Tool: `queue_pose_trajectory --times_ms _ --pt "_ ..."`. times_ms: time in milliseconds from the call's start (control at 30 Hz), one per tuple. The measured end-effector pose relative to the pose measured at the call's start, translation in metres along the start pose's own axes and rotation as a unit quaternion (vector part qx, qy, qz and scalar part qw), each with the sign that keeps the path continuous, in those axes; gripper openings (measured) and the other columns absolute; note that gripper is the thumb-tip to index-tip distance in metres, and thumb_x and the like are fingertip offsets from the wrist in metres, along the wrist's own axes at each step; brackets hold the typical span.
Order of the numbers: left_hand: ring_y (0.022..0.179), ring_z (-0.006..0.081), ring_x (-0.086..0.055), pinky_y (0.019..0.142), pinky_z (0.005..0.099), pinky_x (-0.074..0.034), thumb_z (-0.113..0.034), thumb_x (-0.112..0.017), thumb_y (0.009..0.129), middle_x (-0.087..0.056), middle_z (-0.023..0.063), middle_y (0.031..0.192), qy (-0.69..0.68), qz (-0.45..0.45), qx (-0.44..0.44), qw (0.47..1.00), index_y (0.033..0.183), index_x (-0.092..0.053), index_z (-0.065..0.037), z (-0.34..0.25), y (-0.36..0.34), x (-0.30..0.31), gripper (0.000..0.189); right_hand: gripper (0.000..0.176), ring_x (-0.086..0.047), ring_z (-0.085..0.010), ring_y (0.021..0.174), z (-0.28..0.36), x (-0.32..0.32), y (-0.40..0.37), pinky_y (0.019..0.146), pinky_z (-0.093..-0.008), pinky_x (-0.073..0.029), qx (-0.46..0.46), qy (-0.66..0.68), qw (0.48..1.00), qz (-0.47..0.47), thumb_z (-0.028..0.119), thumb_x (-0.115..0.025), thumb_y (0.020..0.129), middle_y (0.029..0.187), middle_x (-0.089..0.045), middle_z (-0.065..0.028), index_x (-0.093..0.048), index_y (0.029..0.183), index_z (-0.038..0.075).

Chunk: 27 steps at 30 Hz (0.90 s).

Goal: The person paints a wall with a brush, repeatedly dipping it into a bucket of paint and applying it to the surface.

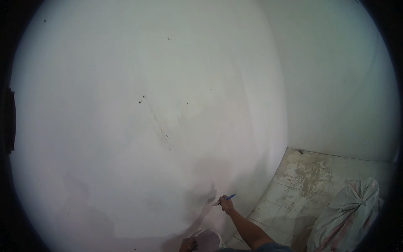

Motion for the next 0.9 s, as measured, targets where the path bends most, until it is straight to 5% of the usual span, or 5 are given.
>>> queue_pose_trajectory --times_ms 233,333,600,733,900 --pt "0.047 0.0116 -0.042 0.044 0.0286 -0.035 -0.019 -0.051 0.086 -0.039 -0.0018 0.057 -0.092 0.010 0.048 0.995 0.070 -0.050 -0.008 0.059 0.013 0.031 0.020 0.030 -0.039 -0.0083 0.050 0.312 -0.082 -0.061 0.043 -0.0240 -0.032 0.332 0.149 0.924 0.112 0.032 -0.047 0.094 0.058 -0.041 0.0018 -0.048 0.075 0.010" --pt "0.047 0.0118 -0.042 0.044 0.0277 -0.035 -0.020 -0.052 0.087 -0.040 -0.0012 0.058 -0.117 -0.027 0.066 0.991 0.070 -0.051 -0.007 0.045 -0.002 0.030 0.021 0.029 -0.036 -0.0063 0.050 0.401 -0.093 -0.095 0.046 -0.0221 -0.032 0.325 0.270 0.888 0.181 0.035 -0.049 0.094 0.063 -0.038 0.0036 -0.046 0.077 0.012" --pt "0.052 0.0112 -0.048 0.046 0.0246 -0.037 -0.027 -0.056 0.083 -0.050 0.0033 0.063 -0.064 -0.034 0.053 0.996 0.075 -0.056 -0.001 0.063 -0.009 0.054 0.027 0.029 -0.034 -0.0059 0.044 0.201 -0.070 -0.049 0.040 -0.0227 -0.029 0.250 0.130 0.953 0.112 0.033 -0.048 0.094 0.056 -0.038 0.0028 -0.047 0.077 0.010" --pt "0.054 0.0123 -0.050 0.047 0.0256 -0.039 -0.028 -0.055 0.084 -0.051 0.0038 0.064 -0.051 0.005 0.042 0.998 0.077 -0.057 -0.001 0.075 -0.001 0.063 0.028 0.033 -0.036 -0.0073 0.041 0.020 -0.012 -0.066 0.037 -0.0240 -0.027 0.086 -0.018 0.993 0.072 0.036 -0.047 0.093 0.053 -0.040 0.0012 -0.050 0.076 0.009" --pt "0.050 0.0120 -0.047 0.046 0.0269 -0.036 -0.028 -0.054 0.085 -0.049 0.0026 0.058 0.028 -0.033 0.034 0.998 0.068 -0.056 0.000 0.040 -0.003 0.060 0.032 0.029 -0.038 -0.0084 0.044 -0.080 0.059 -0.134 0.038 -0.0236 -0.027 -0.134 0.128 0.982 0.021 0.037 -0.043 0.093 0.059 -0.041 0.0002 -0.051 0.083 0.011"
Point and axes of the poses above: each hand's wrist, its own y-axis towards the middle knuckle, its own x-axis out of the back of the hand, z = x × y, the point moved 7 cm from there along y, towards the middle knuckle
